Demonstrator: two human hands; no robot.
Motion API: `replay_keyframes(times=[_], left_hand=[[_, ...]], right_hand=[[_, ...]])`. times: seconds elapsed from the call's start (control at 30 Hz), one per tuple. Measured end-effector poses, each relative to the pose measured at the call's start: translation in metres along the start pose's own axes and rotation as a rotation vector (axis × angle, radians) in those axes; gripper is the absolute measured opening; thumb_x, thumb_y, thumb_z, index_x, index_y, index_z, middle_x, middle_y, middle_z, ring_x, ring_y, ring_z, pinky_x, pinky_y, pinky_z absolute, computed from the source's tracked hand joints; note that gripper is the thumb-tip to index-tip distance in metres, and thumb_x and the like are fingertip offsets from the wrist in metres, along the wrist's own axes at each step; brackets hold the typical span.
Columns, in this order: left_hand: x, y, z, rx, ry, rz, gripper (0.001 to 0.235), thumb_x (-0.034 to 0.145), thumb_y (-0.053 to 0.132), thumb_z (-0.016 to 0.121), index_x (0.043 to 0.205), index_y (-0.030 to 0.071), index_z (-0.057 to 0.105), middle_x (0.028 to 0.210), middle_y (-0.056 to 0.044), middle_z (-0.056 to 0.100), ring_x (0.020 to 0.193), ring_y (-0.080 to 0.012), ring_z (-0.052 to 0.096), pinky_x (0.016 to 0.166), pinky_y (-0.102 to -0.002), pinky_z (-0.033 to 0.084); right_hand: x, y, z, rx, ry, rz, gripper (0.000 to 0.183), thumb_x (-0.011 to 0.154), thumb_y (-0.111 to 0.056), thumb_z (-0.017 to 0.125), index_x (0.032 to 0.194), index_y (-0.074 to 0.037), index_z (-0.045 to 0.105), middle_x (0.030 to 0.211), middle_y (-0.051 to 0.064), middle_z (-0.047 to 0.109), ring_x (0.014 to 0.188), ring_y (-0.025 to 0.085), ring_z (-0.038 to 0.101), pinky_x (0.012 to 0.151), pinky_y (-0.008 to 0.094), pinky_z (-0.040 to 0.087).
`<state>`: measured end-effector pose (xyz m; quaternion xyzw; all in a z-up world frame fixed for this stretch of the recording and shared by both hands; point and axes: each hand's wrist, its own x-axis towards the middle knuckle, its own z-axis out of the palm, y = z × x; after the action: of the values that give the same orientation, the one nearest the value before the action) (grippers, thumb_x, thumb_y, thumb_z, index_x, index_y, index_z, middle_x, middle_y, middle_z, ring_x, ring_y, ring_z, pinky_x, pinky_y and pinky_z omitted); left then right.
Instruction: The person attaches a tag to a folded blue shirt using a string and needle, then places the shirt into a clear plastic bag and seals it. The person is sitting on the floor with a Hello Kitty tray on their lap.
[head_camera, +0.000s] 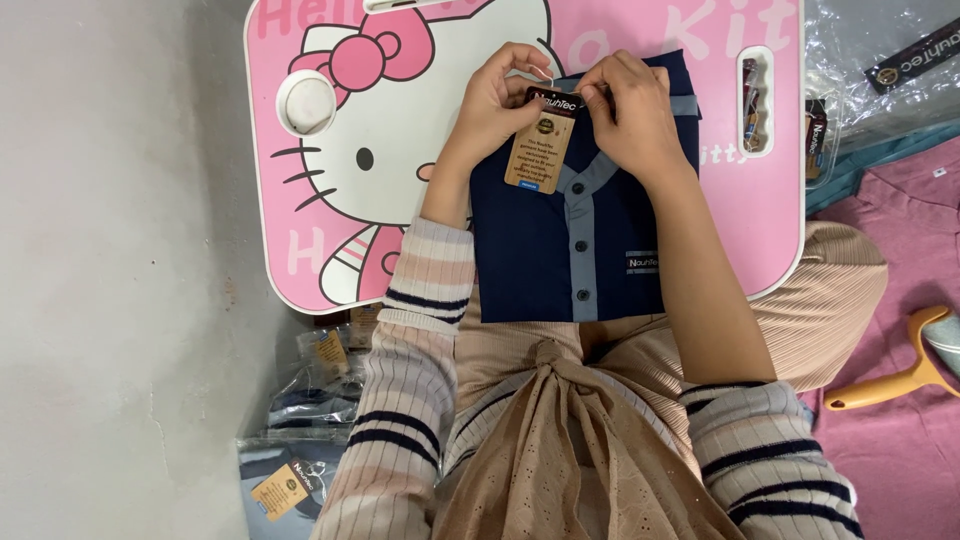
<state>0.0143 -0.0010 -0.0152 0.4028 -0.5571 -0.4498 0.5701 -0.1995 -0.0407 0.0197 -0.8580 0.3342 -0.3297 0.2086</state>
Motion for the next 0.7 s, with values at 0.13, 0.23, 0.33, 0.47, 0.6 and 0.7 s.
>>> replay_keyframes(times=[0.13, 0.23, 0.33, 0.47, 0.6, 0.7], left_hand=[[-0.0001, 0.0001, -0.0001, 0.005, -0.002, -0.004, 0.049, 0.079, -0.022, 0.061, 0.118, 0.008, 0.059, 0.109, -0.007, 0.064, 0.088, -0.0102, 0.070, 0.066, -0.017, 0.046], [0.0001, -0.0025, -0.0013, 0.008, -0.005, 0.003, 0.049, 0.079, -0.022, 0.061, 0.118, 0.008, 0.059, 0.108, -0.007, 0.065, 0.085, -0.0095, 0.069, 0.067, -0.017, 0.048], [0.0004, -0.0021, -0.0015, 0.024, -0.004, 0.001, 0.049, 0.079, -0.020, 0.062, 0.118, 0.008, 0.060, 0.107, -0.007, 0.065, 0.085, -0.0097, 0.069, 0.066, -0.017, 0.047], [-0.0001, -0.0016, -0.0011, 0.015, -0.007, -0.007, 0.049, 0.078, -0.021, 0.061, 0.118, 0.007, 0.059, 0.108, -0.008, 0.065, 0.087, -0.0108, 0.070, 0.069, -0.018, 0.050], [-0.0001, -0.0019, -0.0015, 0.013, -0.014, -0.005, 0.048, 0.079, -0.021, 0.060, 0.118, 0.008, 0.059, 0.108, -0.008, 0.065, 0.087, -0.0104, 0.070, 0.069, -0.018, 0.048], [0.0004, -0.0018, -0.0017, 0.019, -0.015, -0.008, 0.047, 0.080, -0.021, 0.061, 0.118, 0.008, 0.059, 0.107, -0.008, 0.065, 0.087, -0.0110, 0.070, 0.069, -0.018, 0.049]], right_hand=[[0.0002, 0.0000, 0.0012, -0.002, 0.006, 0.004, 0.012, 0.098, 0.006, 0.069, 0.095, -0.005, 0.067, 0.085, 0.002, 0.057, 0.065, 0.016, 0.046, 0.087, 0.031, 0.034], [-0.0005, 0.0029, 0.0039, -0.006, 0.019, -0.009, 0.012, 0.099, 0.005, 0.070, 0.095, -0.006, 0.068, 0.084, 0.001, 0.059, 0.065, 0.016, 0.048, 0.087, 0.031, 0.034], [-0.0005, 0.0031, 0.0039, -0.006, 0.013, -0.006, 0.011, 0.098, 0.005, 0.070, 0.095, -0.006, 0.067, 0.082, 0.002, 0.059, 0.065, 0.017, 0.048, 0.087, 0.032, 0.035], [-0.0008, 0.0029, 0.0027, 0.029, 0.001, 0.004, 0.013, 0.098, 0.007, 0.071, 0.096, -0.006, 0.068, 0.082, 0.001, 0.058, 0.066, 0.015, 0.047, 0.088, 0.031, 0.034], [-0.0007, 0.0018, 0.0023, 0.034, 0.005, 0.010, 0.013, 0.097, 0.007, 0.071, 0.096, -0.006, 0.069, 0.083, 0.001, 0.059, 0.067, 0.015, 0.049, 0.088, 0.031, 0.034], [-0.0001, 0.0026, 0.0030, 0.039, 0.004, 0.016, 0.012, 0.098, 0.006, 0.071, 0.095, -0.005, 0.070, 0.084, 0.001, 0.061, 0.068, 0.015, 0.050, 0.089, 0.031, 0.034]])
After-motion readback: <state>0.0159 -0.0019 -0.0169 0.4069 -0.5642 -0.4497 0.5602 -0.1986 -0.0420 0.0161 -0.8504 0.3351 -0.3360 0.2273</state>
